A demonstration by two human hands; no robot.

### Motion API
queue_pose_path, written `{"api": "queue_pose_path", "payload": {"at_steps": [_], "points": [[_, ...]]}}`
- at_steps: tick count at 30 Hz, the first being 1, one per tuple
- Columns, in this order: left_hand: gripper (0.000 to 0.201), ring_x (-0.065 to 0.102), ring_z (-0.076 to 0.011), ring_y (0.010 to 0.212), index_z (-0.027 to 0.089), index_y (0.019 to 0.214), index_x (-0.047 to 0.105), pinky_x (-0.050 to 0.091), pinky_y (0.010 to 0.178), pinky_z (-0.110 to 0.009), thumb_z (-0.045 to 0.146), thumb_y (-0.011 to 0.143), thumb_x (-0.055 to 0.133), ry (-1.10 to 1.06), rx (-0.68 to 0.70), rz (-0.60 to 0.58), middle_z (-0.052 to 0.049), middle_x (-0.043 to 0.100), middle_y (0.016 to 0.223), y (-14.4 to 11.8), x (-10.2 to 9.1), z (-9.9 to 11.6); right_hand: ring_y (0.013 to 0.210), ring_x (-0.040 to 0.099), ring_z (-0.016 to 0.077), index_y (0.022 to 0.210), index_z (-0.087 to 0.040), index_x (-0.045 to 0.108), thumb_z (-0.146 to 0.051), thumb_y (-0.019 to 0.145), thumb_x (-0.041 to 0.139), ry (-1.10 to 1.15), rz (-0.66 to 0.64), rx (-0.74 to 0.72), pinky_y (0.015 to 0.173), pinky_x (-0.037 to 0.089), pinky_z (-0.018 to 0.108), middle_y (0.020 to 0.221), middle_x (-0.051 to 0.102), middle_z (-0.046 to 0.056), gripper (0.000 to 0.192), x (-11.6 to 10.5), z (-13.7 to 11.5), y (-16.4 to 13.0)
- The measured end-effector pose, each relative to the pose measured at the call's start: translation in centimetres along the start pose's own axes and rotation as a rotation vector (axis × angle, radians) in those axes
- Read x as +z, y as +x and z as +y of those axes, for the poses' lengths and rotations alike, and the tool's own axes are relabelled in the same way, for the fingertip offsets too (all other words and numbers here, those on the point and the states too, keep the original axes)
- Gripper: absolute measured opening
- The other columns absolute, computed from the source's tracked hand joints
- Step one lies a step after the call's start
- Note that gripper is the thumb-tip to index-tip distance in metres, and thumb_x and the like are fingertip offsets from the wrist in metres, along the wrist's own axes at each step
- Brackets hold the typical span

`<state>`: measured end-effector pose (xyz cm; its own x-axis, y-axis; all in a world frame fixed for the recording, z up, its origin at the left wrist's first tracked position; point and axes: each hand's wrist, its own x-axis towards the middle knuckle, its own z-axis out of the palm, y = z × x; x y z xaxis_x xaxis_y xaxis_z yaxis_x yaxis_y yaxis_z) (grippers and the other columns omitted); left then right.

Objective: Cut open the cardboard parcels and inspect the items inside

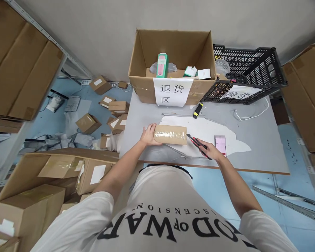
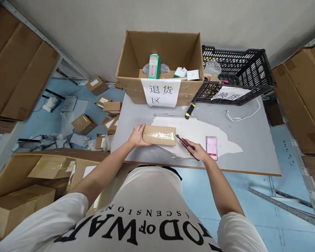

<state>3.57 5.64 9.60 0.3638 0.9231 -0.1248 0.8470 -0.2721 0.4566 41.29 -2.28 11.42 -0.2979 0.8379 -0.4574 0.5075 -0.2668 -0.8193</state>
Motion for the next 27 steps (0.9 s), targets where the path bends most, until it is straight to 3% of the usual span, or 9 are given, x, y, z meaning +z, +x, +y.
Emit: {"api": "queue_pose_path", "payload": {"at_steps": [8,15,20,23,27], "points": [[0.121,0.037,-0.04,0.125,0.018,0.139,0.024,0.017,0.106,-0.063,0.056,0.039,0.08,-0.051,-0.009,0.024,-0.018,0.04,0.132,0.0,0.0,0.1,0.044,0.045,0.0102,0.142,-0.023,0.036,-0.049,0.086,0.046,0.043,-0.011,0.053,0.044,0.042,0.024,0.06,0.055,-0.002,0.062,1.4,-0.2,-2.2],[0.122,0.036,-0.0393,0.126,0.018,0.139,0.023,0.024,0.105,-0.06,0.054,0.039,0.081,-0.122,0.014,0.051,-0.018,0.038,0.133,0.0,0.6,-0.4,0.045,0.047,0.0094,0.143,-0.025,0.034,-0.051,0.085,0.048,0.171,0.017,0.133,0.041,0.041,0.023,0.068,0.056,-0.001,0.065,3.4,-0.1,-3.4],[0.125,0.034,-0.0374,0.129,0.014,0.14,0.022,0.028,0.106,-0.053,0.055,0.038,0.082,-0.147,0.049,0.067,-0.02,0.037,0.133,-0.1,0.5,-0.5,0.047,0.048,0.0099,0.143,-0.025,0.034,-0.05,0.084,0.051,0.225,0.045,0.144,0.043,0.041,0.023,0.072,0.058,0.0,0.067,3.1,1.1,-4.0],[0.127,0.033,-0.0368,0.13,0.013,0.141,0.02,0.028,0.106,-0.052,0.056,0.039,0.082,-0.135,0.044,0.053,-0.021,0.035,0.135,-0.3,0.4,-0.5,0.049,0.051,0.012,0.144,-0.022,0.031,-0.049,0.083,0.051,0.217,0.108,0.144,0.045,0.043,0.026,0.074,0.061,0.002,0.069,2.3,2.6,-4.3],[0.129,0.029,-0.0372,0.134,0.016,0.144,0.014,0.029,0.105,-0.053,0.059,0.041,0.08,-0.139,0.015,0.0,-0.022,0.026,0.144,-0.6,0.3,-0.4,0.063,0.057,0.0164,0.144,-0.021,0.032,-0.039,0.086,0.038,0.04,0.328,0.123,0.063,0.049,0.033,0.091,0.065,0.007,0.061,2.3,5.0,-3.5]]}}
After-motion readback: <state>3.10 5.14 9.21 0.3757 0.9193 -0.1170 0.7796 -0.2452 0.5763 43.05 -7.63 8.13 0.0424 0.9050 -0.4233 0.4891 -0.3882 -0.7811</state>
